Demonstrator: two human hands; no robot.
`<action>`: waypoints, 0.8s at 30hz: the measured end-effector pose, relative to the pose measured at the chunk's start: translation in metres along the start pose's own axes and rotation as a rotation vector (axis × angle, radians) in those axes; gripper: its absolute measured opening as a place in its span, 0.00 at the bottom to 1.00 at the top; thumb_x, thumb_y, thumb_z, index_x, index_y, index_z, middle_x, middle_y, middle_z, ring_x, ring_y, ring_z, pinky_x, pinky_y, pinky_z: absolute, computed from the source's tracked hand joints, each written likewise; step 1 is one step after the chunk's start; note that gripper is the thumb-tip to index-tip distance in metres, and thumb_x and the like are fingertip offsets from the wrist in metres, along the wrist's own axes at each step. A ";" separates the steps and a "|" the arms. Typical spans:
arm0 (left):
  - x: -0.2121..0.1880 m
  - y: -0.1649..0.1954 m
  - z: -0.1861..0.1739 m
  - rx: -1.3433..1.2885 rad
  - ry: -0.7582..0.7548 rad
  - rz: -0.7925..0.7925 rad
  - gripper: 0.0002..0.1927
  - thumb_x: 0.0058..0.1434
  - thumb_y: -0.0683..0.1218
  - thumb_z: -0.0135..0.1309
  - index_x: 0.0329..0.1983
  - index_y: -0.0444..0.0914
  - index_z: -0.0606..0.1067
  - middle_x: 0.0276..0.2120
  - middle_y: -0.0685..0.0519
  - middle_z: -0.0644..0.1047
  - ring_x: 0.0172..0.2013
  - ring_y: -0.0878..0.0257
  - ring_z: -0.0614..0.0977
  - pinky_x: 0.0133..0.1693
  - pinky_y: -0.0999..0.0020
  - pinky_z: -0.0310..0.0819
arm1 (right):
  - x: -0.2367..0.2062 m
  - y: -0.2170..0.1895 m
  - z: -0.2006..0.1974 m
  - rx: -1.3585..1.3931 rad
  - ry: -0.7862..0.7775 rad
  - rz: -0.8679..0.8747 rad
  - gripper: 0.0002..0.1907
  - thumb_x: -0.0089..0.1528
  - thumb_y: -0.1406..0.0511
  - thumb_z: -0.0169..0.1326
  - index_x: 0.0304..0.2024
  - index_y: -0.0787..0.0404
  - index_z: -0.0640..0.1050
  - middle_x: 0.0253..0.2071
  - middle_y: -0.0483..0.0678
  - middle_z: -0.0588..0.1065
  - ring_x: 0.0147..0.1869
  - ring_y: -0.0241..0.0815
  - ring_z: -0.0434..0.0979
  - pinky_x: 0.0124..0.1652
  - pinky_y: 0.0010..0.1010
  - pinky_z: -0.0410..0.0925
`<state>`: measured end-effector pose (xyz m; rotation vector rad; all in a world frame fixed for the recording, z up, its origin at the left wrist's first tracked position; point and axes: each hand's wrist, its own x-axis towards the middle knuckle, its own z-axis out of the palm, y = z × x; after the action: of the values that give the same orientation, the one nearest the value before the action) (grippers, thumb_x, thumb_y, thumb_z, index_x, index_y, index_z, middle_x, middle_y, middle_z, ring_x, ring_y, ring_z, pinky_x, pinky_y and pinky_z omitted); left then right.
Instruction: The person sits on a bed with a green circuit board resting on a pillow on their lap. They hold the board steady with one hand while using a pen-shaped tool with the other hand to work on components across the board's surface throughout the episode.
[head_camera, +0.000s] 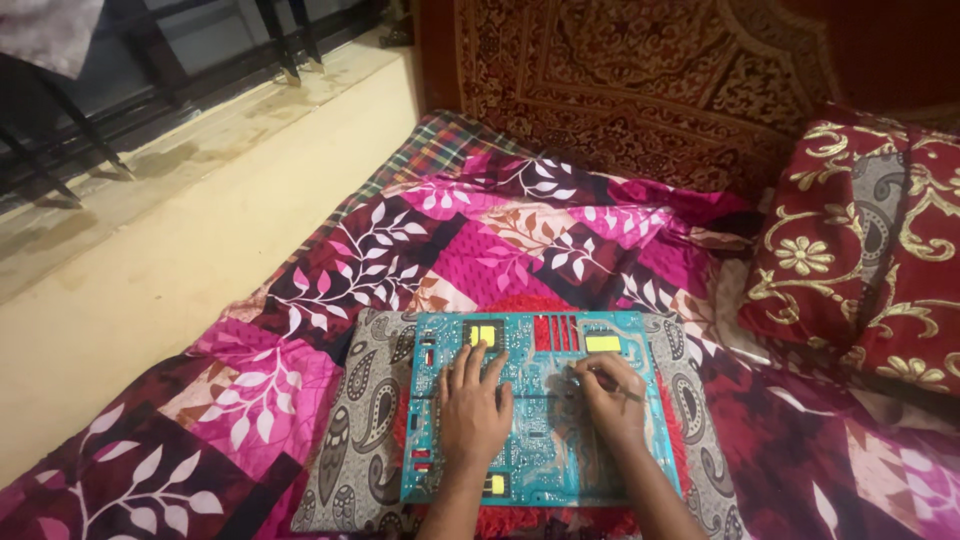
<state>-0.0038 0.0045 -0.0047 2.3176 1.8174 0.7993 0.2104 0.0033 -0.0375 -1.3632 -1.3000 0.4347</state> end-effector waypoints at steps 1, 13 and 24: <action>0.000 0.000 0.000 0.001 0.003 0.003 0.24 0.65 0.53 0.48 0.65 0.47 0.71 0.68 0.50 0.65 0.71 0.52 0.57 0.69 0.45 0.45 | 0.000 0.001 0.000 0.005 -0.003 0.000 0.03 0.57 0.73 0.57 0.33 0.64 0.82 0.37 0.48 0.80 0.42 0.40 0.83 0.42 0.27 0.75; 0.000 -0.001 0.003 0.006 -0.005 -0.004 0.24 0.65 0.53 0.48 0.65 0.48 0.71 0.69 0.50 0.64 0.71 0.53 0.57 0.69 0.45 0.44 | 0.000 0.005 0.000 0.049 -0.019 0.026 0.04 0.58 0.74 0.57 0.33 0.65 0.81 0.38 0.48 0.80 0.42 0.39 0.83 0.42 0.27 0.76; 0.000 0.000 0.000 0.015 0.038 0.029 0.24 0.64 0.53 0.48 0.64 0.47 0.72 0.67 0.49 0.66 0.70 0.51 0.60 0.68 0.45 0.48 | 0.001 0.000 0.001 0.006 -0.019 -0.069 0.05 0.56 0.75 0.56 0.33 0.65 0.81 0.38 0.48 0.81 0.44 0.39 0.83 0.42 0.27 0.75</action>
<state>-0.0040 0.0050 -0.0051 2.3592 1.8150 0.8429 0.2101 0.0044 -0.0374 -1.3076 -1.3565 0.4047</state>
